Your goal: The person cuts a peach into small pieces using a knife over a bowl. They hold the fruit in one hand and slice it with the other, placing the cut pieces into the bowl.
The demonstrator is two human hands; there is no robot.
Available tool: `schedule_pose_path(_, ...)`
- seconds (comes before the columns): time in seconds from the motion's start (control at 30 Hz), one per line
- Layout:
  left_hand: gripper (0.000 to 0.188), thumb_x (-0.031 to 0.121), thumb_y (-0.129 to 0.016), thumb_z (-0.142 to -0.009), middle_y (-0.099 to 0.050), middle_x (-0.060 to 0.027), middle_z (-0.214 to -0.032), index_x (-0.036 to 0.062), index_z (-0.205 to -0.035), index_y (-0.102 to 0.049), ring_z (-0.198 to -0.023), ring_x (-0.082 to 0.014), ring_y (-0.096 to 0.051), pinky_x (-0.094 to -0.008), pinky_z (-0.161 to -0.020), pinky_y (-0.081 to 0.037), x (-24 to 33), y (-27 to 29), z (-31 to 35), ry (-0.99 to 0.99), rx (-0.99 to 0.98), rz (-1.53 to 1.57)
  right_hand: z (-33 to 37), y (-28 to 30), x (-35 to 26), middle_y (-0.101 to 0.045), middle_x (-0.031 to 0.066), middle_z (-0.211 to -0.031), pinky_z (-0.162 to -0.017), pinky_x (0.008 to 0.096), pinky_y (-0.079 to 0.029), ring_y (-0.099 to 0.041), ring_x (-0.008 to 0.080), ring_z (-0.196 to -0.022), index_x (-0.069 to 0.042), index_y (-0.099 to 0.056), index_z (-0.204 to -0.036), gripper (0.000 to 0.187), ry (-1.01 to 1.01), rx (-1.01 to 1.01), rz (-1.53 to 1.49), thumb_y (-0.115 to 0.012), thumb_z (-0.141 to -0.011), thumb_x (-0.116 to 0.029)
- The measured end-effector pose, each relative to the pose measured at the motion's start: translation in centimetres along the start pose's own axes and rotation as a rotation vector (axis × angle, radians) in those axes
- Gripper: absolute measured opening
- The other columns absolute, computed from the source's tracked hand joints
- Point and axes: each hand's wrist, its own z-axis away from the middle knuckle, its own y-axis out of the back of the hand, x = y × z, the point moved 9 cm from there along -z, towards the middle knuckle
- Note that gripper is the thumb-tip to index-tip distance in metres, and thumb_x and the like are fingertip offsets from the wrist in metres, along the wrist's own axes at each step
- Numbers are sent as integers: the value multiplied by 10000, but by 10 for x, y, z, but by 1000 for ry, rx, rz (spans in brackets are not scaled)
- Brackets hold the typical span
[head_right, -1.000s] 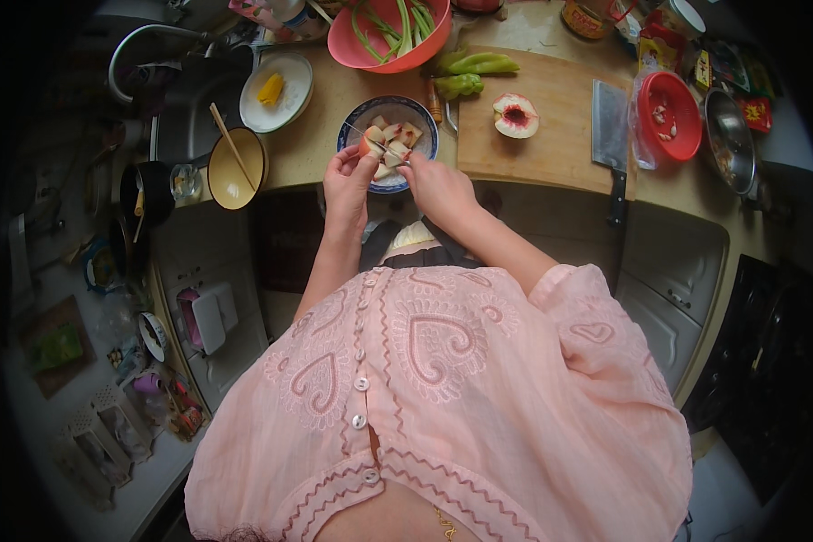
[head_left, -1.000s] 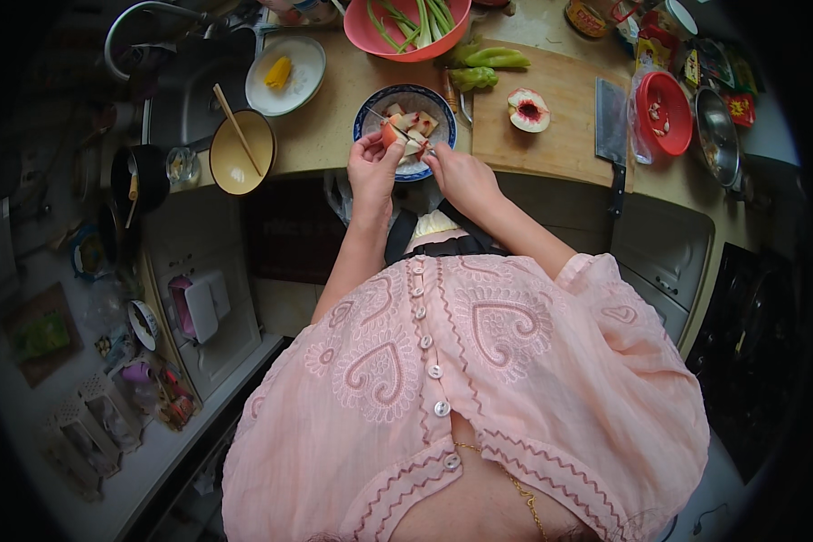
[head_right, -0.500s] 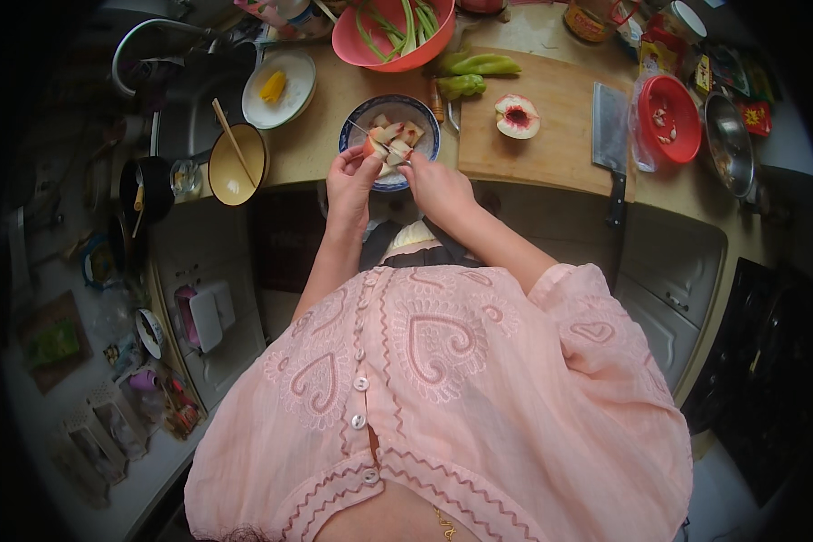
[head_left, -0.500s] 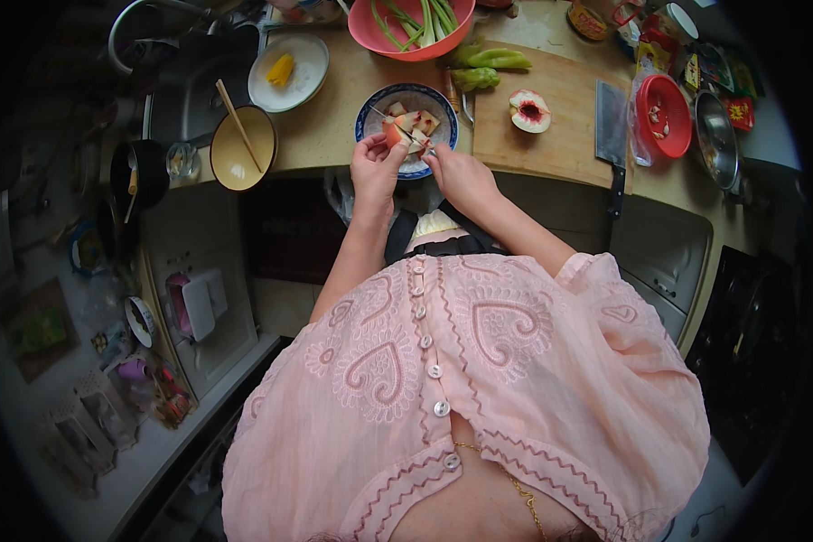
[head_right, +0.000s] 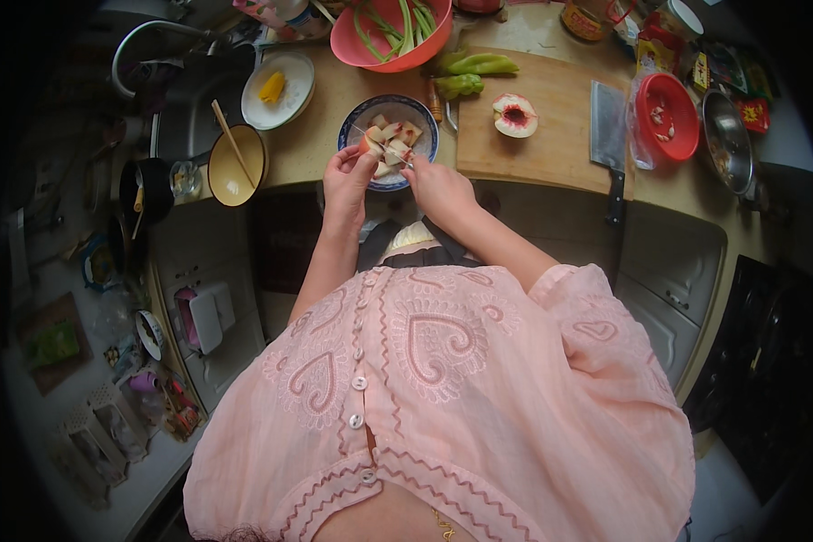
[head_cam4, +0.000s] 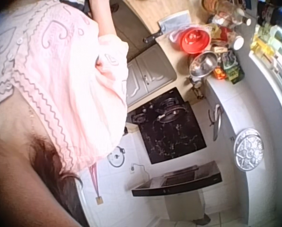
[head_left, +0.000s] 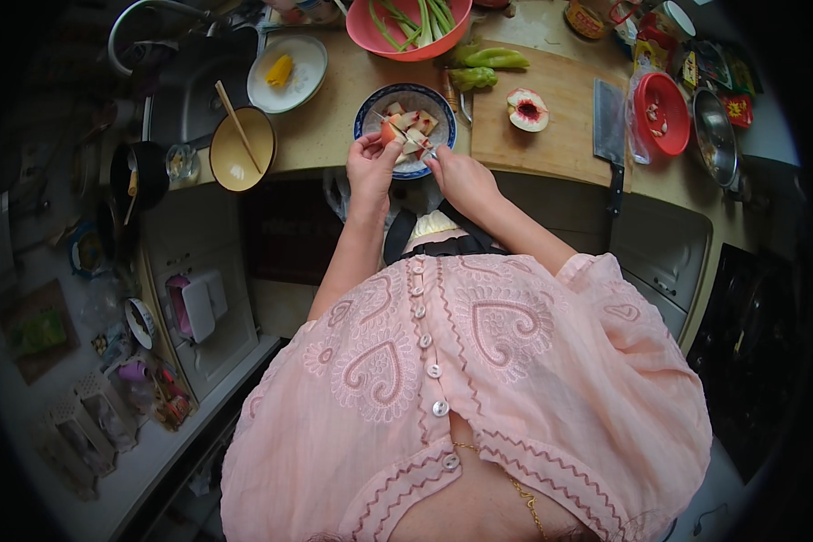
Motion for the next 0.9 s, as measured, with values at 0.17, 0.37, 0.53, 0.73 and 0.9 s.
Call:
schedule_pose_path(0.17,420,63,-719,-773,-601,-103,-980,-38,-1099,-474,-850,-150,-609,-246,-739,-508,-1,3,-4,10,16,-24,-2,3,-3,-634,200,-713,-588,493,-494,-629,393,-686,-35,-511,-959,293,19,21,-6,-472,-941,-325)
schedule_pose_path(0.37,420,82,-720,-771,-602,-105,-983,-34,-1093,-476,-844,-148,-606,-241,-728,-504,2,-4,-5,-13,-17,-26,-6,2,-1,-633,200,-708,-591,491,-495,-631,391,-687,-28,-512,-955,308,28,44,-12,-471,-941,-334)
schedule_pose_path(0.53,424,81,-720,-767,-601,-107,-982,-34,-1094,-475,-817,-141,-602,-236,-684,-491,1,-3,-3,-30,3,-69,-1,-2,3,-631,203,-704,-591,494,-495,-631,396,-689,-24,-512,-965,316,4,17,-7,-471,-942,-336)
schedule_pose_path(0.73,428,81,-724,-762,-600,-103,-974,-32,-1092,-477,-807,-135,-601,-237,-660,-483,-1,2,-7,-6,24,-87,-3,-1,3,-629,204,-699,-589,494,-495,-631,402,-686,-25,-509,-968,317,-2,0,4,-465,-944,-338)
schedule_pose_path(0.9,434,83,-728,-758,-598,-100,-968,-33,-1091,-477,-811,-134,-598,-231,-666,-482,1,-2,-5,-21,4,-75,-7,2,1,-630,203,-700,-590,489,-498,-631,398,-683,-31,-516,-963,317,10,27,0,-464,-943,-342)
